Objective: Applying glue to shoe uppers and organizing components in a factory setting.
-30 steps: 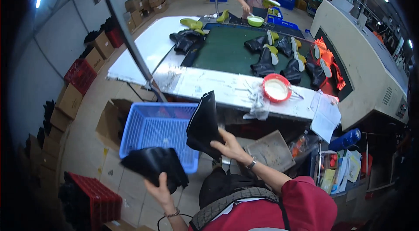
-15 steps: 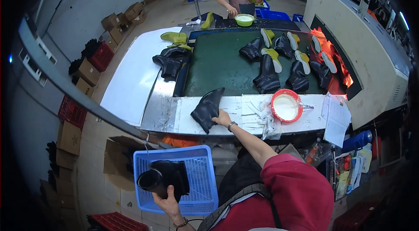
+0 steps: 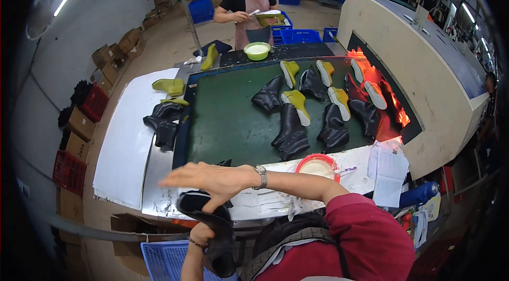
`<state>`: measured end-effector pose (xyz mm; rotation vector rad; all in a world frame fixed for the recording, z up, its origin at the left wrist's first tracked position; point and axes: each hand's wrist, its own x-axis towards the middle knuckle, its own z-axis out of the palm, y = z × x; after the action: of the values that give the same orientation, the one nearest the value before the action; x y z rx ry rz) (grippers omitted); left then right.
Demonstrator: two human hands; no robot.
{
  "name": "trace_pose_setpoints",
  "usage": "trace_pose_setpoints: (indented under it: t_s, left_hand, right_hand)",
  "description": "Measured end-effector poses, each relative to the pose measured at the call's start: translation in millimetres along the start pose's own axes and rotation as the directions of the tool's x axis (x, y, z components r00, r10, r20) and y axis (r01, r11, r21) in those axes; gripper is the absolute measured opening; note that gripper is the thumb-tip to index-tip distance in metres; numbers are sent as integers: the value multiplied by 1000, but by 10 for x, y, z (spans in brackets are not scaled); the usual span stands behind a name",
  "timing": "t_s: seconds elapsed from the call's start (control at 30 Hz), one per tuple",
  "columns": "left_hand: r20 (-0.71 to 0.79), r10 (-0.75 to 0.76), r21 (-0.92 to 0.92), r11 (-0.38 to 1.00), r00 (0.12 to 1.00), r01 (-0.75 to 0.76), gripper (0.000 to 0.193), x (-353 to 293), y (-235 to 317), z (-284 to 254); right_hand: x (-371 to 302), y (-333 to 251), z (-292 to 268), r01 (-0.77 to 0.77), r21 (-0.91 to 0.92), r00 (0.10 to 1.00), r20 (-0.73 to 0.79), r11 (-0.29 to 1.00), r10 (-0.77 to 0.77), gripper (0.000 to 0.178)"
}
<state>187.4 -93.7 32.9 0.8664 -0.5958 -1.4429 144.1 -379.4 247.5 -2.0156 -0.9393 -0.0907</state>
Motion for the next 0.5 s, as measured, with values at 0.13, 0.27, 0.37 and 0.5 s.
trace_pose_setpoints:
  t_s: [0.13,0.27,0.37,0.5]
  left_hand:
    - [133,-136,146,982,982,117,83,853,-149,-65]
    - [265,-329,16,942,907,336,80,1158,-542,-195]
    - [254,-377,74,926,891,371,84,1501,145,549]
    - [396,-302,-310,845,867,436,87,1535,330,751]
  right_hand:
    - [-583,375,-410,46,297,980,173,954,-101,68]
    - [-1167,468,-699,-79,605,972,223,792,-72,56]
    - [-1376,452,-579,-203,398,973,-23,894,231,31]
    - [-1608,437,-132,-528,291,768,-238,798,594,35]
